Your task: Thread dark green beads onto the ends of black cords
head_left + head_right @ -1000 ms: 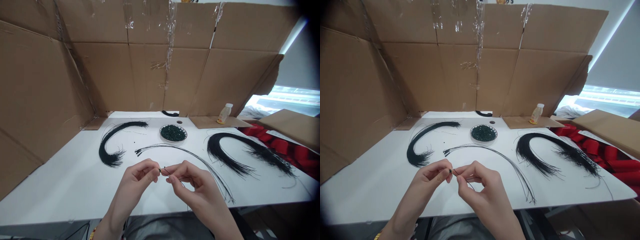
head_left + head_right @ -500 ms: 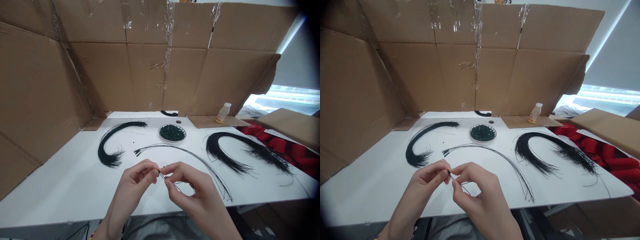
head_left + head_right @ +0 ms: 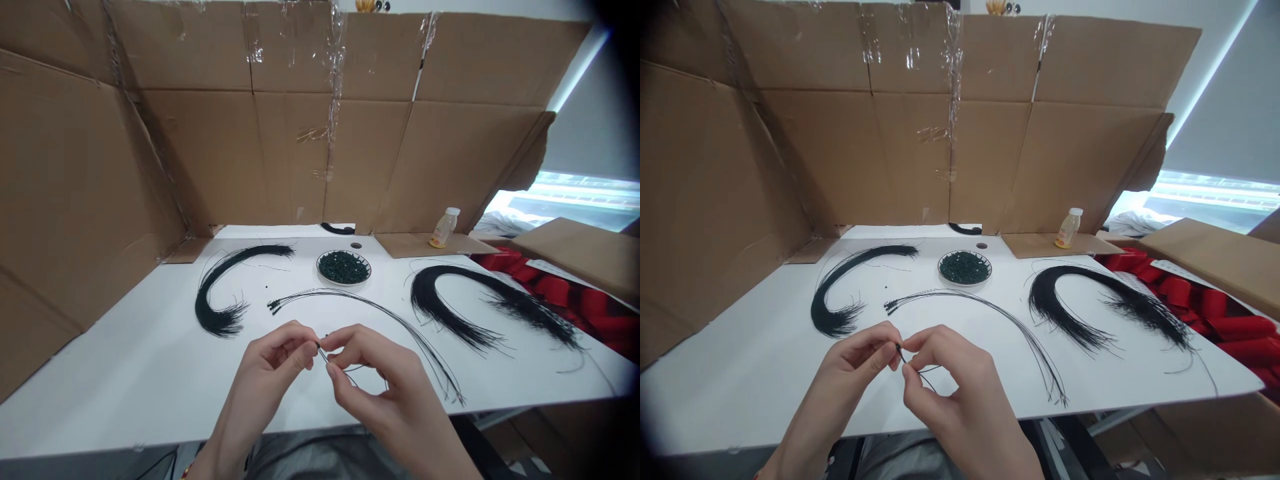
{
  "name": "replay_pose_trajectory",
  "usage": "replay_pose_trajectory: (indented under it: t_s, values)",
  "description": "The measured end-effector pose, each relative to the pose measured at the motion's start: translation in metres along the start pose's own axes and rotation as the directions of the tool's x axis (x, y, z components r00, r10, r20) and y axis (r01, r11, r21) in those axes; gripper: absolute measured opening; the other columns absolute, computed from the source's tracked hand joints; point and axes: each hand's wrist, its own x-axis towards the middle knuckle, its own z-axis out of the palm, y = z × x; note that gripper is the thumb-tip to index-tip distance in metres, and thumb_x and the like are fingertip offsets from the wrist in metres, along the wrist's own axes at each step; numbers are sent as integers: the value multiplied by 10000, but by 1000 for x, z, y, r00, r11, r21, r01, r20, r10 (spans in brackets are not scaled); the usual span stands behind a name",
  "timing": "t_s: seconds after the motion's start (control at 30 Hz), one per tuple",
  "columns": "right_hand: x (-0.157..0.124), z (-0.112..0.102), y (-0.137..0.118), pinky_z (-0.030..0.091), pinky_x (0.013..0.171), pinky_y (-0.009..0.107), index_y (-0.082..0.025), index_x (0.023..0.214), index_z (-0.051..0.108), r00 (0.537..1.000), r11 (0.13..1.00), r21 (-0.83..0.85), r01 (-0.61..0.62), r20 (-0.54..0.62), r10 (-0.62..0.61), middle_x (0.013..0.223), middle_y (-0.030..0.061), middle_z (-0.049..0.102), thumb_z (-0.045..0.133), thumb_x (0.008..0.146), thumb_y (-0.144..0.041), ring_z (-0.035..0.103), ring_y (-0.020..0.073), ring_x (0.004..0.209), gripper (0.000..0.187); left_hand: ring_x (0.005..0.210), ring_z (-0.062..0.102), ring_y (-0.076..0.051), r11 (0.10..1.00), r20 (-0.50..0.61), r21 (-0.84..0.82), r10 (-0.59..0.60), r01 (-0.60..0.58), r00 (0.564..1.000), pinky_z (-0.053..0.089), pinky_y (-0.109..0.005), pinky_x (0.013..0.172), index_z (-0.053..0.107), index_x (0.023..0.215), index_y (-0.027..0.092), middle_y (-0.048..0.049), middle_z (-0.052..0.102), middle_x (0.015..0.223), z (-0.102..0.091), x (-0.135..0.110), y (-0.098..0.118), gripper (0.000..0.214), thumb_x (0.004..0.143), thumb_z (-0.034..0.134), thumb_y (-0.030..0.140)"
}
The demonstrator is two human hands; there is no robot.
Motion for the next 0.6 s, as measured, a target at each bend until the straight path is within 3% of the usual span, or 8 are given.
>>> replay_pose_trajectory:
  t_s: [0.3, 0.6]
  values:
    - [0, -1, 2, 516, 747, 215, -206, 762, 607, 1000, 1000, 3, -13, 20, 13, 1042, 34, 704, 612, 868, -101, 669, 170, 921, 150, 714, 493, -143, 1000, 3, 0, -5, 5, 1000, 403, -237, 678, 732, 790, 241, 23, 560, 723, -1, 1, -1, 197, 921, 716, 386]
    - [-1, -1, 2, 505, 777, 207, -208, 767, 609, 1000, 1000, 5, -15, 19, 14, 1045, 18, 703, 621, 871, -115, 666, 152, 917, 140, 718, 506, -140, 1000, 16, 20, -11, 11, 1000, 401, -238, 684, 735, 798, 245, 24, 575, 732, -2, 2, -3, 218, 929, 707, 417]
